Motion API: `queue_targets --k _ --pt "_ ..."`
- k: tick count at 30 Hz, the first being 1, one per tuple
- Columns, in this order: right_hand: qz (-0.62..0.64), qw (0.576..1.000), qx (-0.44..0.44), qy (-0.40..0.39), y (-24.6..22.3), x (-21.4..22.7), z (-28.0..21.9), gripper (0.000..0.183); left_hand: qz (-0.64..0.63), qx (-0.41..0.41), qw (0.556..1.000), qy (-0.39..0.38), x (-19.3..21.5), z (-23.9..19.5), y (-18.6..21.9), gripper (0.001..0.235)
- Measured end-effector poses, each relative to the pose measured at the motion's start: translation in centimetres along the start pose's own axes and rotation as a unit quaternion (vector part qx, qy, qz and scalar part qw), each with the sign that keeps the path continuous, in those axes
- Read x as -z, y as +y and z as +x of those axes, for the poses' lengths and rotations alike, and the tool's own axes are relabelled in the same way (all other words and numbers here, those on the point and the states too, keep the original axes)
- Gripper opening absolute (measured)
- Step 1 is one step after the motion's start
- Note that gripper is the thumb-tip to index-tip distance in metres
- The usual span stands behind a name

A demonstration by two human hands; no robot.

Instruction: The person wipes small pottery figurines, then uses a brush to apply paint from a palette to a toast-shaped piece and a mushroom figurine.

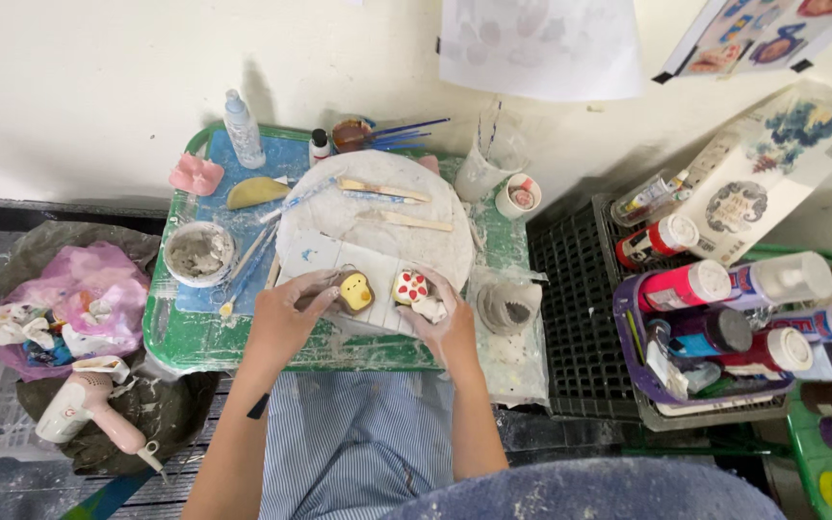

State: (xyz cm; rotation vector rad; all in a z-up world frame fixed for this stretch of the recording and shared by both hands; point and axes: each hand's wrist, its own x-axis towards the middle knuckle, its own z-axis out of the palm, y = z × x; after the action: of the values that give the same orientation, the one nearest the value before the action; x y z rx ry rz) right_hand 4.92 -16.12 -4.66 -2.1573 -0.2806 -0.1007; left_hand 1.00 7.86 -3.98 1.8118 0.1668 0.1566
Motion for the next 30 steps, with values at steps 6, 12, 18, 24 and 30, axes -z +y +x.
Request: queue_targets --k 6,12,18,24,30 --pt "0.050 0.999 -0.005 0.008 1.0 -0.4 0.1 0.062 0.047 0.051 0.997 0.023 0.5 -1.3 -1.0 0.027" --pt "0.061 0.998 -0.020 -0.003 2.2 -0.3 0.0 0.062 0.129 -0.104 0.986 0.004 2.0 -1.9 -0.4 0.043" --pt "0.059 0.998 -0.032 -0.009 2.0 -0.2 0.7 0.061 0.285 -0.114 0.952 -0.012 1.1 -0.6 0.2 0.038" --pt "-0.025 0.999 0.006 -0.046 0.1 1.6 1.2 0.068 0.261 0.024 0.961 -0.091 2.3 -0.3 0.9 0.040" --pt "-0.054 0.996 -0.001 -0.075 0.1 2.5 2.9 0.062 0.293 -0.120 0.928 -0.195 1.8 1.7 2.5 0.085"
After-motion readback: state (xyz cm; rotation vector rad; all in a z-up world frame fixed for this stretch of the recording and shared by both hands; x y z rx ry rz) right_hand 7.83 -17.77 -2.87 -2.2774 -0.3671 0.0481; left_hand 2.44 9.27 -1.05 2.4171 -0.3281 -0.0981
